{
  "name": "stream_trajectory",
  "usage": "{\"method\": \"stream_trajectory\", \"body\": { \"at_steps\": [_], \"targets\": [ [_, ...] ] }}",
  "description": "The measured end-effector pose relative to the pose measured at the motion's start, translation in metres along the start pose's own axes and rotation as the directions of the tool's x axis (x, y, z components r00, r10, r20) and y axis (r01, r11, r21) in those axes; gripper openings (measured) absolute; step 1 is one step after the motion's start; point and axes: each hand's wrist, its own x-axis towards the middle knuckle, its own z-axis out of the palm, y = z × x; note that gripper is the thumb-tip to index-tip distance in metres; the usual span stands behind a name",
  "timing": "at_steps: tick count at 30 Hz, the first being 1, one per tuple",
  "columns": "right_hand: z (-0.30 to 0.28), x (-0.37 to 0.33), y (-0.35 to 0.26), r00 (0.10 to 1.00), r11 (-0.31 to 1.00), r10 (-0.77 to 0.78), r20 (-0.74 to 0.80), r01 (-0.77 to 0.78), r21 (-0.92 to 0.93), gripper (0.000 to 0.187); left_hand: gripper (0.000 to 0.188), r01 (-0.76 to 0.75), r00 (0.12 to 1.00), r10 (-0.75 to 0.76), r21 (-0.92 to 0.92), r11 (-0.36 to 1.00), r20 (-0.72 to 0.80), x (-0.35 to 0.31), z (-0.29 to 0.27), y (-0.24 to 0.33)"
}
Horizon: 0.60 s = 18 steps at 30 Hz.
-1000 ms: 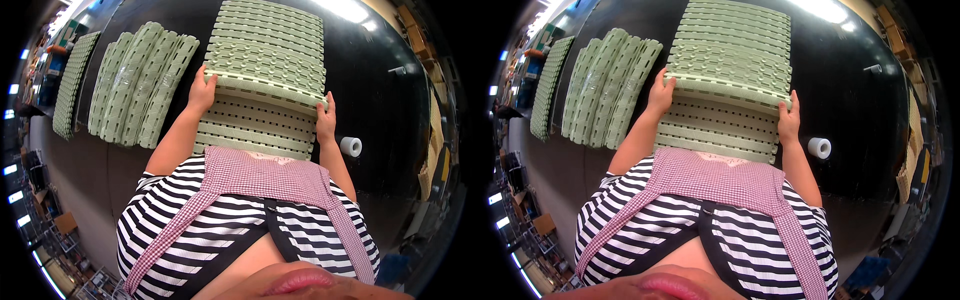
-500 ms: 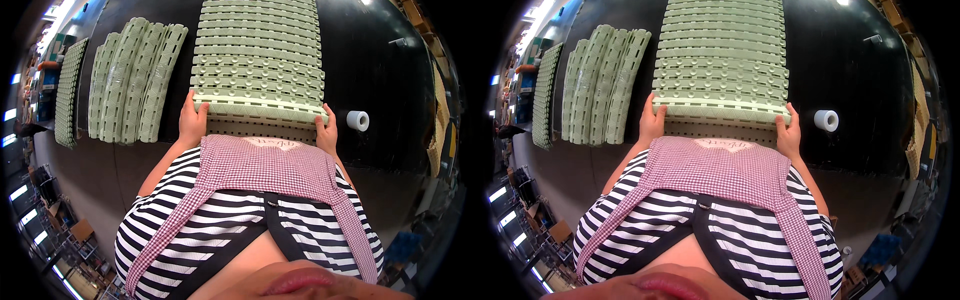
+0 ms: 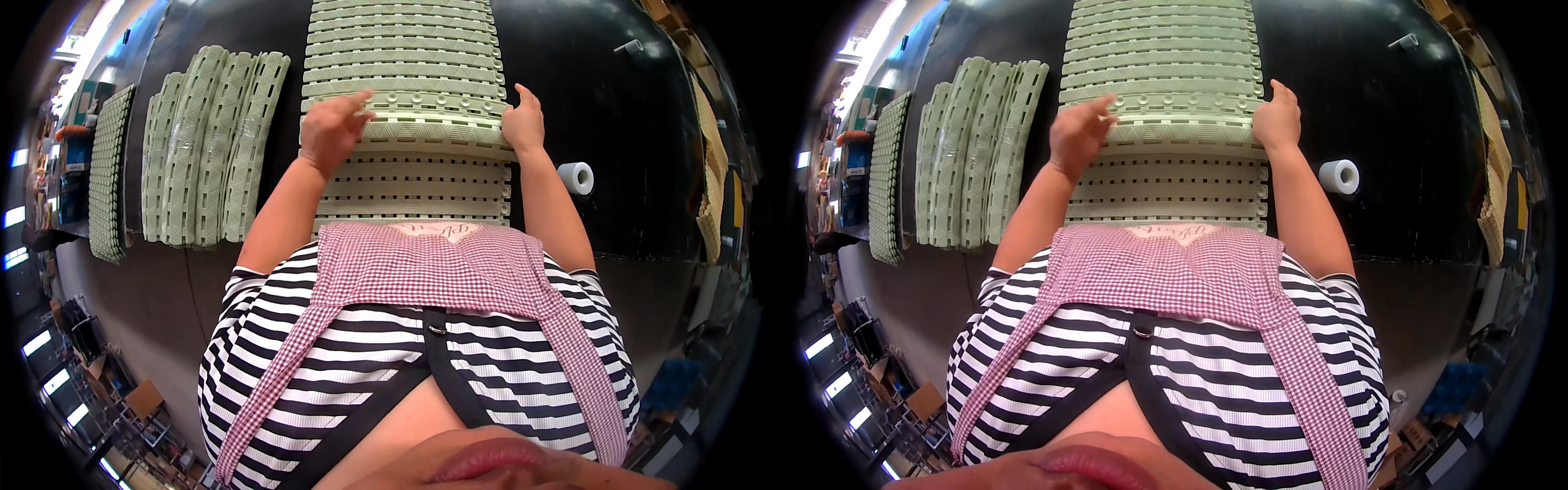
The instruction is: The person rolls up green rubber mats, secures them with clear adhesive tape, and places them into a large cardboard box.
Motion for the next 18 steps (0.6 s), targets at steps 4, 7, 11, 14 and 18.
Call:
{"method": "stream_trajectory", "body": {
  "at_steps": [4,7,11,14,18],
  "targets": [
    [-0.003,-0.003,-0.009,0.999,0.995,-0.004,0.044,-0.001,0.096,0.051,0.067,-0.139,0.976,0.076,0.314,0.939,0.204,-0.034,0.025,0.055],
    [-0.029,-0.011,-0.006,0.998,0.915,-0.062,-0.016,0.063,0.398,0.047,0.071,-0.109,0.984,0.057,0.320,0.941,0.168,-0.037,0.040,0.050],
    [-0.114,0.000,0.067,0.994,0.831,0.065,-0.092,-0.003,0.556,0.043,0.074,-0.076,0.985,0.021,0.319,0.945,0.173,-0.037,0.049,0.044],
    [-0.185,-0.003,0.117,0.987,0.919,0.137,0.081,-0.158,0.362,0.043,0.075,-0.071,0.988,0.023,0.319,0.945,0.150,-0.040,0.052,0.040],
    [-0.188,-0.020,0.128,0.815,0.945,0.163,0.557,-0.291,0.148,0.062,0.074,-0.082,0.988,0.034,0.327,0.941,0.148,-0.041,0.056,0.043]
  ]
}}
